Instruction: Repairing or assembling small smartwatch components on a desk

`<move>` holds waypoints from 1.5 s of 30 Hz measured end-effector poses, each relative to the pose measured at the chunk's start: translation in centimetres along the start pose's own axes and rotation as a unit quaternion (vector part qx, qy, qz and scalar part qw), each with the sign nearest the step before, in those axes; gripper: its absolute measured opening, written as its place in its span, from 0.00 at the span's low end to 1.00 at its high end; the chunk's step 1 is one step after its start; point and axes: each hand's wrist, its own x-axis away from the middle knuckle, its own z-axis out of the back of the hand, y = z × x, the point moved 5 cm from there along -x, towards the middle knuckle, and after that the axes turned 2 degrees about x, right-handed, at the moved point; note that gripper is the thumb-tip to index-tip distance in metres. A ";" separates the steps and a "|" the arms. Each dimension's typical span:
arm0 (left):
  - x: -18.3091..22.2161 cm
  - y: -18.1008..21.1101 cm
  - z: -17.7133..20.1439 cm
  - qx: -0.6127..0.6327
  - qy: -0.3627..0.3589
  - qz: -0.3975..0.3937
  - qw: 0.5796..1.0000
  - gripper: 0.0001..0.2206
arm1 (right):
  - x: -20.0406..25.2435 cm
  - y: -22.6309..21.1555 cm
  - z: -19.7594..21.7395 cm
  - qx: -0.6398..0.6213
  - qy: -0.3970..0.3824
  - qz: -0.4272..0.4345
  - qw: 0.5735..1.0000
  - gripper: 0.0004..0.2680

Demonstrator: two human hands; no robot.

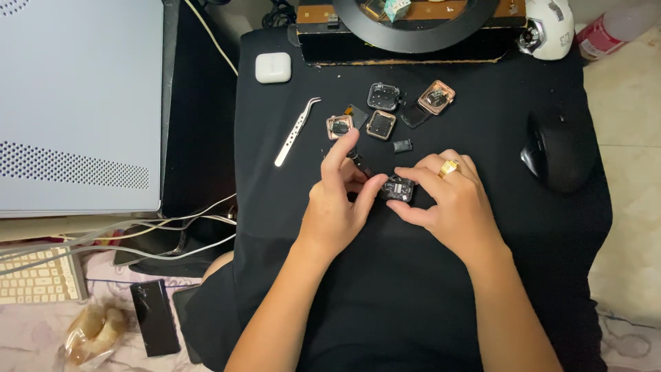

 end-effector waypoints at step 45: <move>0.4 0.0 0.7 0.059 0.011 -0.010 0.998 0.29 | 0.1 0.5 -0.4 -0.008 -0.040 -0.012 0.999 0.15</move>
